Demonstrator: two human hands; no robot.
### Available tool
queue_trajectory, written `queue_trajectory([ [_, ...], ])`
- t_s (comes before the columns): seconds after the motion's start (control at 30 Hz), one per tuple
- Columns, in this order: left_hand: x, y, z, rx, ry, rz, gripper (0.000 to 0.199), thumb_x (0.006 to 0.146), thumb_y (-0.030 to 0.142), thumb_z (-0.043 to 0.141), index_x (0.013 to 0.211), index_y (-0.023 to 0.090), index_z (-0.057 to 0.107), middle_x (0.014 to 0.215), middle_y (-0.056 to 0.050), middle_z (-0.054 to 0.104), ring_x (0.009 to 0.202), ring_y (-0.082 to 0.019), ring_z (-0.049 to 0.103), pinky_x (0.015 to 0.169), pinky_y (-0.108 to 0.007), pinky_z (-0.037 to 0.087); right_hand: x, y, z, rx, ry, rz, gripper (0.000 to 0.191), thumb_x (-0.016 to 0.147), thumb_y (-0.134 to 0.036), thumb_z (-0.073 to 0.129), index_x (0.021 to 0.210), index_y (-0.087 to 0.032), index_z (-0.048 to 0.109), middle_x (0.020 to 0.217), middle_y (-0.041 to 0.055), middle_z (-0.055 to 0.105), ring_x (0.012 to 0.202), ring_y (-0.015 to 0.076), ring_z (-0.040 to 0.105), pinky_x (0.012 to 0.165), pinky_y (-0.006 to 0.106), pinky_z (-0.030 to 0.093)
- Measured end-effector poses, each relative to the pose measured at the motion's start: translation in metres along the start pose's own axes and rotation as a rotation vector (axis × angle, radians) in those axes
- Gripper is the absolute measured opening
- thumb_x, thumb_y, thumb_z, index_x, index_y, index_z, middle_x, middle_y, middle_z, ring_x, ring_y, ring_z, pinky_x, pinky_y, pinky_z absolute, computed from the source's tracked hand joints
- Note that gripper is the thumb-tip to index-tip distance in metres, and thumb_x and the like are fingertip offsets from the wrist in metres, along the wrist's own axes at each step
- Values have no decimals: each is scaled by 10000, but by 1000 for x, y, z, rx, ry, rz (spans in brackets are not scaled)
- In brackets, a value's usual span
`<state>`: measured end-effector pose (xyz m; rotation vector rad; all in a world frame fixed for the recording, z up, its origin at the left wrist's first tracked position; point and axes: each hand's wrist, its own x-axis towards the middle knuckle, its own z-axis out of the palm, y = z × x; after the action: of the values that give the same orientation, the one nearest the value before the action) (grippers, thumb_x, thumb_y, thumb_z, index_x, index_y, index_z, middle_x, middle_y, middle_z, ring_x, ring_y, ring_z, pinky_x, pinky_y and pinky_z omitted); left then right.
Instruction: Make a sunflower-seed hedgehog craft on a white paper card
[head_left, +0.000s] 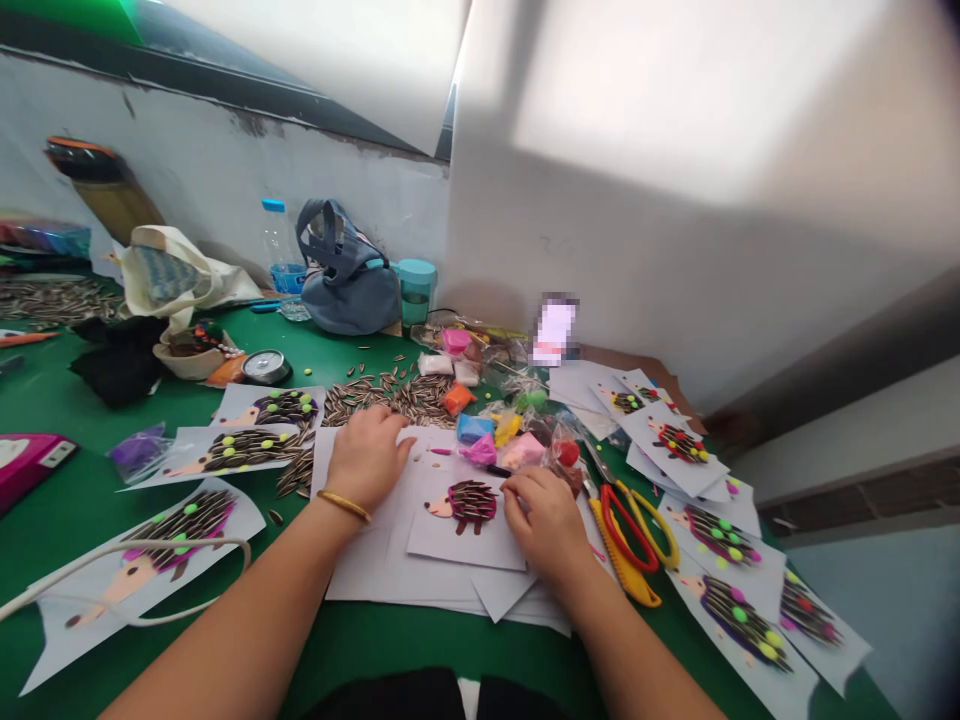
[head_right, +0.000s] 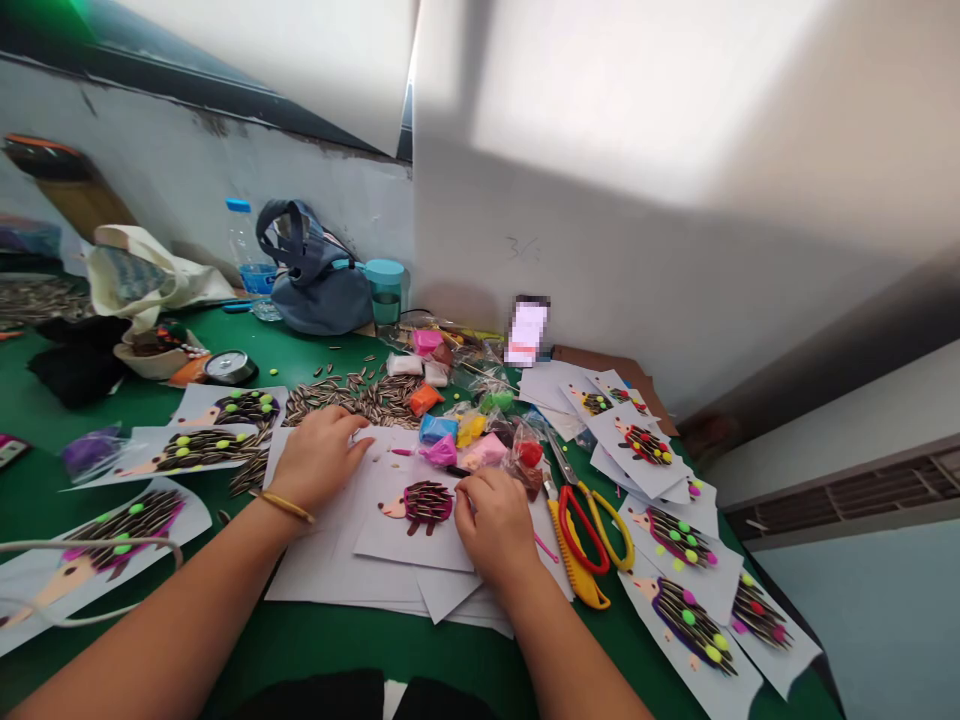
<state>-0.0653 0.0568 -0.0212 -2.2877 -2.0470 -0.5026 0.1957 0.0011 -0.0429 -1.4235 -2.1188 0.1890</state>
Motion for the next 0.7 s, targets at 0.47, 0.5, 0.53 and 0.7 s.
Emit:
queue_trajectory([
  [0.47, 12, -15, 16, 116, -64, -108, 231, 908, 282, 477, 890, 192, 689, 966, -108, 651, 935, -280, 593, 779, -368, 460, -1, -1, 4, 42, 2, -31, 133, 886, -168, 558, 871, -195, 688, 853, 53, 644, 870, 214, 590, 781, 332, 401],
  [0.5, 12, -14, 15, 115, -56, -104, 240, 916, 281, 465, 900, 192, 687, 969, -109, 649, 939, -279, 592, 777, -366, 457, -1, -1, 4, 47, 2, -32, 134, 885, -165, 558, 874, -195, 688, 851, 53, 644, 869, 214, 590, 785, 334, 404],
  [0.53, 11, -13, 14, 115, -48, -100, 248, 924, 282, 453, 915, 194, 684, 977, -108, 647, 945, -278, 589, 778, -365, 455, -1, -1, 5, 53, 4, -34, 136, 886, -163, 557, 878, -196, 689, 852, 53, 645, 869, 214, 590, 788, 335, 408],
  [0.7, 6, -4, 3, 74, 78, -51, 212, 940, 287, 454, 923, 207, 649, 978, -85, 659, 954, -276, 582, 788, -375, 434, 0, 0, 4, 77, 26, -50, 144, 884, -163, 552, 878, -202, 690, 848, 54, 647, 852, 210, 592, 776, 333, 423],
])
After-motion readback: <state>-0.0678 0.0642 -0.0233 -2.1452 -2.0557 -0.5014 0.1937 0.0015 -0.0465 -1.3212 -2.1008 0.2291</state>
